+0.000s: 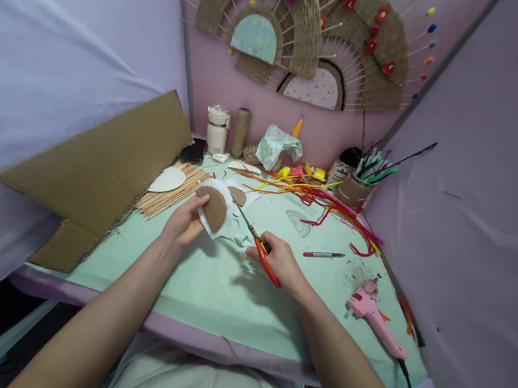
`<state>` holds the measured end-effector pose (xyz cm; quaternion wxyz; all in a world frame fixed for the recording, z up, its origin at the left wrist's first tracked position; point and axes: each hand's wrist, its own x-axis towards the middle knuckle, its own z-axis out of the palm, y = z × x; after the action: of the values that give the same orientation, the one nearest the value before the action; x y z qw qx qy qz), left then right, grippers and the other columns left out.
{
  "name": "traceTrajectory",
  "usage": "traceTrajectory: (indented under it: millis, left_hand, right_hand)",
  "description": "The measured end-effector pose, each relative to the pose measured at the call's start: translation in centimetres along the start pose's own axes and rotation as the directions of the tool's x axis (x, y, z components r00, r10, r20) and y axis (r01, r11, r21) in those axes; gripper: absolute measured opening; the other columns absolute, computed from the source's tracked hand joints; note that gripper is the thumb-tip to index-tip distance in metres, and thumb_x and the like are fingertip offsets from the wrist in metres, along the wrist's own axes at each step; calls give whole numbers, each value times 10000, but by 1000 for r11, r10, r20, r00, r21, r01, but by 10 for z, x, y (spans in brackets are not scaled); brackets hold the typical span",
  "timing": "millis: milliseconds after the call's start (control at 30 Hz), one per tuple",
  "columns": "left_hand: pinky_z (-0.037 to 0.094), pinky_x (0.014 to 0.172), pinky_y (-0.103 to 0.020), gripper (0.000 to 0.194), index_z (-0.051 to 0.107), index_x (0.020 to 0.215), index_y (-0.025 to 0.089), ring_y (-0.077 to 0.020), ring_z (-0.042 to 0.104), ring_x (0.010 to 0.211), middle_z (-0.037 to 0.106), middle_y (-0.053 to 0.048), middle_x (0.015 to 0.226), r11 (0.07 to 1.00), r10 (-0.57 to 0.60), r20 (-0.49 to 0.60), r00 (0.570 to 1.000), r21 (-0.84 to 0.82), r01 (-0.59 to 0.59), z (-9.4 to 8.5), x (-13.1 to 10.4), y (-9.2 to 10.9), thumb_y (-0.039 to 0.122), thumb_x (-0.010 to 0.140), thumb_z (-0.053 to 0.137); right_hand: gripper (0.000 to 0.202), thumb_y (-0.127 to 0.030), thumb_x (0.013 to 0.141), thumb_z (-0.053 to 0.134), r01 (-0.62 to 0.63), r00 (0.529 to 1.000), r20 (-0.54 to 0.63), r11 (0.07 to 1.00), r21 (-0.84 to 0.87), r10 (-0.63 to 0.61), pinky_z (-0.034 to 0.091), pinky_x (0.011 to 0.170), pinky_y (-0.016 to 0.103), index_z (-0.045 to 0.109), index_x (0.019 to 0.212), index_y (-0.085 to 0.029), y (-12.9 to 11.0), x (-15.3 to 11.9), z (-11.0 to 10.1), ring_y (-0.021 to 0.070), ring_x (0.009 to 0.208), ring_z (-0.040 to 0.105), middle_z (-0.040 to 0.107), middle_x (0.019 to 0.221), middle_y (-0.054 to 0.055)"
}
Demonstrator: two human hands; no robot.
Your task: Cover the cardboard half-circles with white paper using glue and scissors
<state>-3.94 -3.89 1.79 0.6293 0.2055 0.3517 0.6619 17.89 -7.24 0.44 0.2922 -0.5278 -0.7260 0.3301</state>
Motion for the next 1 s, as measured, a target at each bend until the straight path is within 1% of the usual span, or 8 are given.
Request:
traceTrajectory:
  millis: [67, 133, 233, 300, 533, 667, 833, 1000]
  left_hand:
    - [559, 730, -291, 242, 624, 984, 122, -172, 677, 697, 710, -53, 755, 996, -86, -60, 994, -29, 85, -1, 3, 1, 95, 745, 596]
    - [569, 724, -314, 292, 601, 1066, 103, -190, 685, 684, 710, -69, 742, 988, -152, -86, 985, -50, 149, -3, 5, 2, 109, 776, 567]
    - [579, 693, -331, 327, 573, 1131, 90, -204, 689, 671, 709, -85, 743, 970, -235, -71, 969, -81, 229, -4, 5, 2, 138, 809, 542]
    - [581, 686, -331, 323, 572, 1136, 92, -203, 690, 678, 712, -87, 759, 961, -264, -51, 963, -106, 257, -3, 4, 1, 149, 820, 535]
    - [569, 703, -305, 286, 603, 1096, 118, -186, 688, 709, 726, -74, 810, 969, -218, 16, 976, -118, 219, 3, -5, 4, 170, 827, 520]
    - [558, 752, -307, 296, 600, 1102, 109, -192, 691, 765, 724, -79, 826, 964, -224, 59, 973, -130, 230, 2, -6, 5, 168, 825, 513]
    - [556, 733, -269, 306, 597, 1095, 91, -162, 686, 706, 723, -75, 798, 969, -222, 27, 975, -100, 224, 3, -8, 1, 51, 811, 492]
    - [560, 746, -310, 219, 639, 980, 98, -169, 679, 700, 722, -73, 802, 982, -180, 24, 983, -48, 181, 6, -10, -2, 46, 798, 528]
  right_hand:
    - [354, -475, 673, 593, -8, 1000, -5, 1000, -2, 8, 242, 490, 224, 371, 582, -214, 0, 0, 0, 109, 544, 329, 378, 545, -61]
    - [348, -465, 676, 593, -12, 1000, -10, 1000, -1, 12, 244, 492, 223, 369, 586, -213, -1, 0, 0, 108, 543, 324, 376, 546, -63]
    - [315, -439, 686, 584, -18, 1000, -13, 1000, 3, 18, 249, 492, 220, 385, 599, -211, 0, 0, 0, 109, 549, 335, 386, 554, -61]
    - [304, -432, 688, 581, -22, 1000, -11, 1000, 3, 22, 251, 491, 219, 391, 605, -211, 0, 0, 0, 110, 551, 342, 390, 557, -60]
    - [317, -433, 682, 580, -30, 1000, -1, 999, -22, 30, 241, 489, 220, 372, 593, -212, -1, 0, 1, 107, 541, 331, 383, 544, -62]
    - [314, -438, 683, 578, -30, 1000, 5, 999, -26, 30, 241, 489, 219, 379, 597, -211, 1, 0, 2, 107, 544, 334, 388, 550, -62]
    - [303, -440, 685, 568, -24, 1000, 6, 999, -22, 24, 242, 491, 217, 389, 606, -209, 1, 0, 2, 108, 547, 345, 399, 562, -59]
    - [298, -426, 674, 568, -27, 1000, -7, 999, -29, 26, 243, 503, 224, 369, 604, -215, 1, 0, 2, 109, 548, 339, 400, 561, -63]
